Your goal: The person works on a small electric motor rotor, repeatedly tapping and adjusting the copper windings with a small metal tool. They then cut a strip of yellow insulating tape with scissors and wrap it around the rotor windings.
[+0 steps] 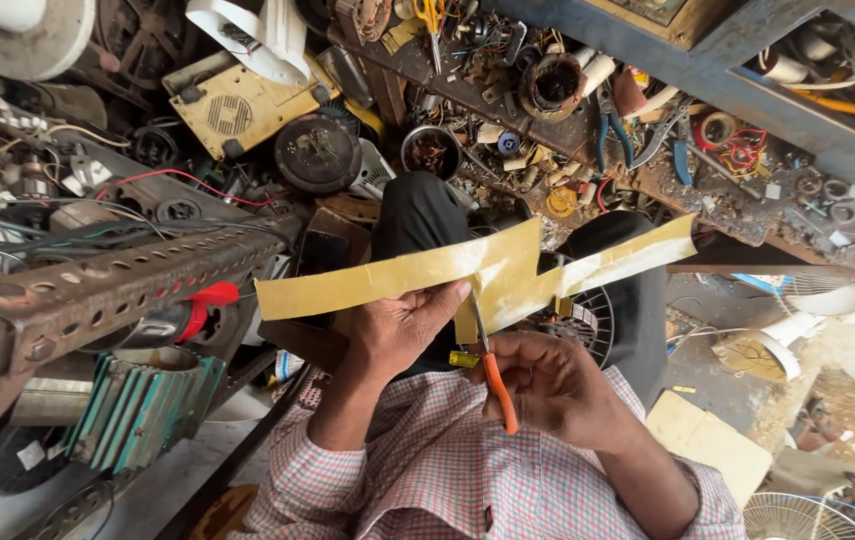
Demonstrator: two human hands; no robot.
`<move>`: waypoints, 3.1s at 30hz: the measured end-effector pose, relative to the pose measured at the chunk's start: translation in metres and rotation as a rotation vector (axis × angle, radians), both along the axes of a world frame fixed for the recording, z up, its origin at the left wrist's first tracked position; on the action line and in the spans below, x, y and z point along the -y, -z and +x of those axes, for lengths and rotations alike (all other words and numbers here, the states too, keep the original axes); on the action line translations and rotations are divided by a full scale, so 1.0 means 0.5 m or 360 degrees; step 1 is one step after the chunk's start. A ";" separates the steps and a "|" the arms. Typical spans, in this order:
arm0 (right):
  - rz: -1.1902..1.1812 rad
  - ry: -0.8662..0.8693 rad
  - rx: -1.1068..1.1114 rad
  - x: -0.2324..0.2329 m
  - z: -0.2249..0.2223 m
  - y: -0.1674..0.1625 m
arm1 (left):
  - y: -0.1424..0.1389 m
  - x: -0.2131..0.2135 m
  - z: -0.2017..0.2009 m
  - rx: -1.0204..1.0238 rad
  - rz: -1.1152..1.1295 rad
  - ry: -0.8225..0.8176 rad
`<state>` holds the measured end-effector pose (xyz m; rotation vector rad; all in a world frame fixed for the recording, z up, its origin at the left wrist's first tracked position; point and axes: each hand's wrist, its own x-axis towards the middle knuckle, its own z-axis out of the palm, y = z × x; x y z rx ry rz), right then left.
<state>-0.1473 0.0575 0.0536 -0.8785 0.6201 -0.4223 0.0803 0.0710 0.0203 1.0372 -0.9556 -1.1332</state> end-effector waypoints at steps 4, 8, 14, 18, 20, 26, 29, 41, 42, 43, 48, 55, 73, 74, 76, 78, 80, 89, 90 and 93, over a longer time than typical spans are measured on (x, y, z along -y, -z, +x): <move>0.0010 0.0076 0.0111 -0.007 0.008 0.013 | -0.006 -0.002 -0.001 0.0029 0.0028 0.0036; -0.0014 0.0181 0.0109 -0.012 0.016 0.031 | -0.013 -0.004 0.000 -0.0018 0.0116 0.0013; -0.0063 0.0097 0.0281 -0.007 0.010 0.053 | -0.011 -0.001 0.005 0.0008 0.0092 0.0051; -0.0093 0.0109 0.0159 -0.010 0.013 0.060 | -0.002 0.000 0.009 0.0032 0.0069 0.0066; -0.0094 0.0127 0.0178 -0.011 0.016 0.058 | 0.001 -0.002 0.008 0.0090 0.0080 0.0074; -0.0214 0.0146 0.0228 0.000 0.021 0.043 | -0.011 -0.004 0.001 -0.0062 -0.0026 0.0094; -0.0242 0.0121 0.0267 0.003 0.025 0.036 | -0.027 -0.002 -0.001 -0.0162 -0.0045 0.0163; -0.0152 0.0066 0.0307 0.003 0.042 0.041 | -0.020 -0.007 -0.071 -0.0113 0.0156 0.0168; -0.0127 0.0028 0.0242 0.002 0.040 0.043 | -0.022 -0.006 -0.066 -0.0083 0.0194 0.0176; -0.0100 -0.0010 0.0177 0.000 0.037 0.046 | -0.026 -0.005 -0.059 -0.0053 0.0235 0.0182; -0.0370 -0.0174 -0.0120 -0.019 0.002 0.053 | -0.055 0.013 0.000 0.0124 0.0235 -0.0016; -0.0265 0.0026 0.0080 -0.012 -0.015 0.072 | -0.038 0.032 0.007 0.0047 0.0201 -0.0155; -0.0131 0.0222 0.0369 -0.004 0.018 0.114 | 0.014 0.016 -0.029 0.0004 0.0074 -0.0260; -0.0125 0.0237 0.0383 -0.002 0.016 0.113 | 0.015 0.015 -0.025 -0.0018 0.0072 -0.0257; -0.0125 0.0147 0.0322 0.001 0.013 0.112 | 0.015 0.016 -0.019 -0.0056 0.0068 -0.0258; -0.0130 0.0097 0.0298 0.004 0.010 0.110 | 0.013 0.018 -0.016 -0.0064 0.0101 -0.0227; -0.0146 0.0093 0.0317 0.006 0.007 0.108 | 0.011 0.019 -0.014 -0.0049 0.0108 -0.0202; -0.0094 0.0043 0.0332 0.014 -0.004 0.110 | 0.004 0.020 -0.016 0.0010 0.0075 -0.0185; -0.0095 0.0037 0.0352 0.014 -0.005 0.111 | 0.003 0.020 -0.017 0.0020 0.0084 -0.0187; -0.0090 0.0026 0.0408 0.013 -0.005 0.113 | 0.002 0.020 -0.018 0.0023 0.0088 -0.0191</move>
